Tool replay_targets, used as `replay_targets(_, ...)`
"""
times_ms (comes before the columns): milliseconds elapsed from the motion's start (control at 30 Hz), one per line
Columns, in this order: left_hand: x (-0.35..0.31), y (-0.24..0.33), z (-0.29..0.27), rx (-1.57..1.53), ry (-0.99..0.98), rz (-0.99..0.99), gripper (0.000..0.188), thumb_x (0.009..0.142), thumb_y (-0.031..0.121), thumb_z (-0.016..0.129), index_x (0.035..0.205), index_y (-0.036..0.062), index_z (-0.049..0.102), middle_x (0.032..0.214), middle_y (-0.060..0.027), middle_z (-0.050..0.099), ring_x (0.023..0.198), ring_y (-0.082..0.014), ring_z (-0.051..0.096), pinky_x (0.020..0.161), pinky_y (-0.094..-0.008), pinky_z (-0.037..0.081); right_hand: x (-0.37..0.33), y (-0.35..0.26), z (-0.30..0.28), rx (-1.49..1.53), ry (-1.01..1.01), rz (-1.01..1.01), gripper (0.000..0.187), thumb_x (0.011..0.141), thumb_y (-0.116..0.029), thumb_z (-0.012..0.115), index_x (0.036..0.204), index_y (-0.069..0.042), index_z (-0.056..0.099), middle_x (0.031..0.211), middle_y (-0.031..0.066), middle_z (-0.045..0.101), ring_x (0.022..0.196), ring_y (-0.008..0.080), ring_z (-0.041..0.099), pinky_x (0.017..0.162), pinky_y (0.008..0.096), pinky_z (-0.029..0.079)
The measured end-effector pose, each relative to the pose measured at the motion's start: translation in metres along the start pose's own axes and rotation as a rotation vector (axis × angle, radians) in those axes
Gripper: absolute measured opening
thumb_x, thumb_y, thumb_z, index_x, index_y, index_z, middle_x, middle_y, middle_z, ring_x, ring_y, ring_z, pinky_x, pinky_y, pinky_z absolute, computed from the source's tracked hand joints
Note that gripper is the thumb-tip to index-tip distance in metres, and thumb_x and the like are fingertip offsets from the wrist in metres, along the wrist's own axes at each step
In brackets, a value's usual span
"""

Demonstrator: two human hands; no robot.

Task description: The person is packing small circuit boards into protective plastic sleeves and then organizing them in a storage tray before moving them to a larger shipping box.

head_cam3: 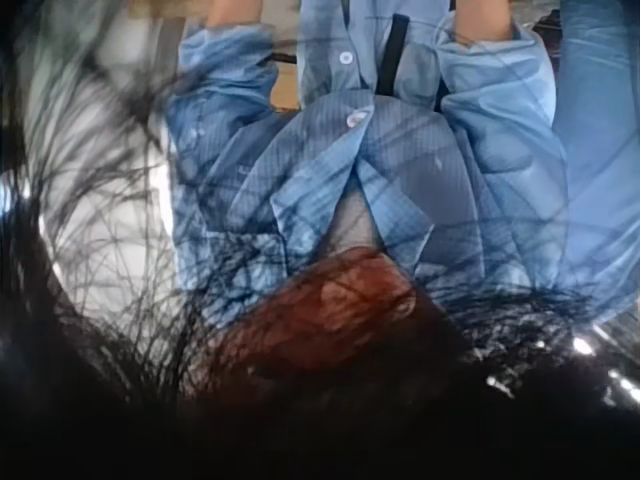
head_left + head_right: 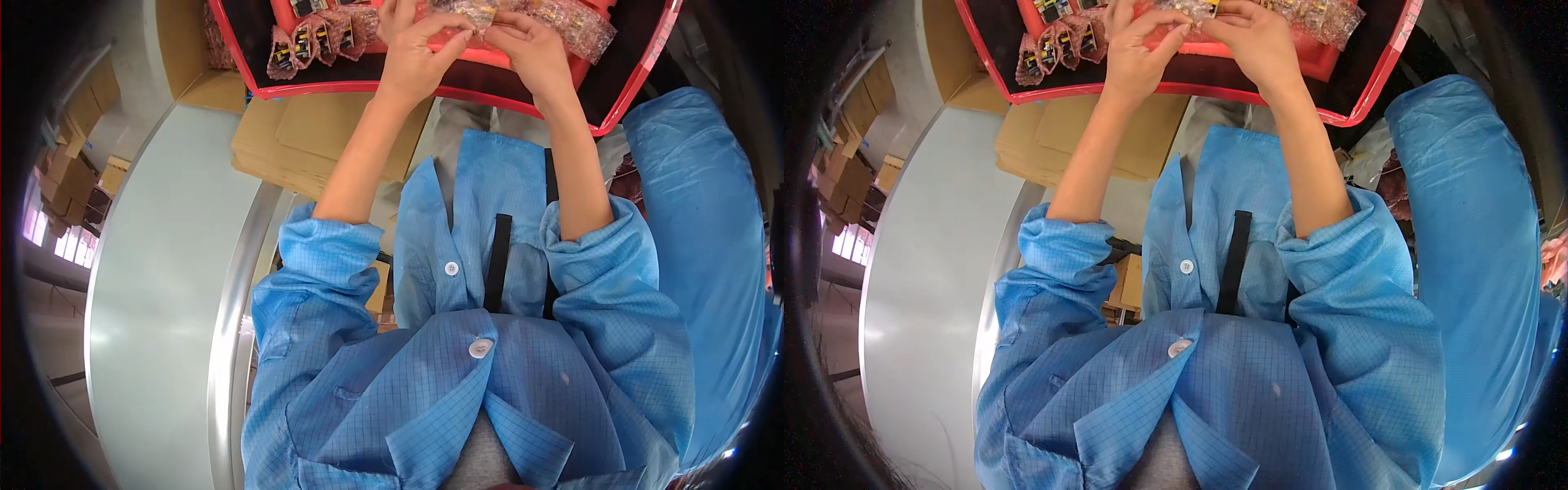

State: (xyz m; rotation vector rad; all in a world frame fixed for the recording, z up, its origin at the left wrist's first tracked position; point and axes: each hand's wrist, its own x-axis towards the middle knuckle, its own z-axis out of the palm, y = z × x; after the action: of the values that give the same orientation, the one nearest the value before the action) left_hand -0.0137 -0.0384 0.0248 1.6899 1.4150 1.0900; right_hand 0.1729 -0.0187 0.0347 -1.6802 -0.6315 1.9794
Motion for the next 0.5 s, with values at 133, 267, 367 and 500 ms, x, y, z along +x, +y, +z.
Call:
replay_targets(133, -0.005, -0.008, -0.002, -0.075, -0.032, 0.027, 0.011, 0.084, 0.01, 0.079, 0.094, 0.0128, 0.078, 0.151, -0.0137, 0.048, 0.142, -0.0364, 0.04, 0.119, -0.0512, 0.029, 0.003, 0.012, -0.003, -0.09, -0.087, -0.002, 0.044, 0.092, -0.011, 0.074, 0.131, 0.006, 0.061, 0.112, 0.0068, 0.073, 0.086, 0.0073, 0.064, 0.074, 0.0213, 0.05)
replay_targets(267, 0.0, 0.0, 0.002, -0.222, 0.014, -0.241, 0.037, 0.093, 0.012, 0.073, 0.127, 0.0064, 0.063, 0.15, -0.0144, 0.046, 0.142, -0.0317, 0.039, 0.118, -0.0455, 0.032, 0.008, 0.031, -0.009, -0.114, -0.032, 0.019, 0.043, 0.092, -0.008, 0.071, 0.132, 0.004, 0.061, 0.115, 0.0068, 0.072, 0.083, 0.0043, 0.061, 0.067, 0.0193, 0.047)
replay_targets(367, 0.003, -0.01, 0.005, -0.258, 0.071, -0.643, 0.056, 0.104, 0.02, 0.061, 0.149, -0.0016, 0.035, 0.141, -0.0126, 0.05, 0.133, -0.0219, 0.046, 0.112, -0.0344, 0.039, 0.013, 0.037, -0.008, -0.057, 0.06, -0.049, 0.043, 0.092, -0.007, 0.07, 0.133, 0.003, 0.061, 0.114, 0.006, 0.072, 0.085, 0.0053, 0.062, 0.07, 0.0195, 0.05)
replay_targets(500, -0.005, -0.058, 0.01, -0.473, -0.127, -0.885, 0.04, 0.11, 0.032, 0.049, 0.134, 0.0007, 0.051, 0.126, -0.0079, 0.061, 0.115, -0.015, 0.056, 0.103, -0.0316, 0.044, 0.018, 0.029, 0.004, -0.08, -0.057, -0.149, 0.045, 0.092, -0.008, 0.069, 0.135, 0.003, 0.06, 0.115, 0.007, 0.073, 0.089, 0.0098, 0.066, 0.077, 0.0231, 0.053)
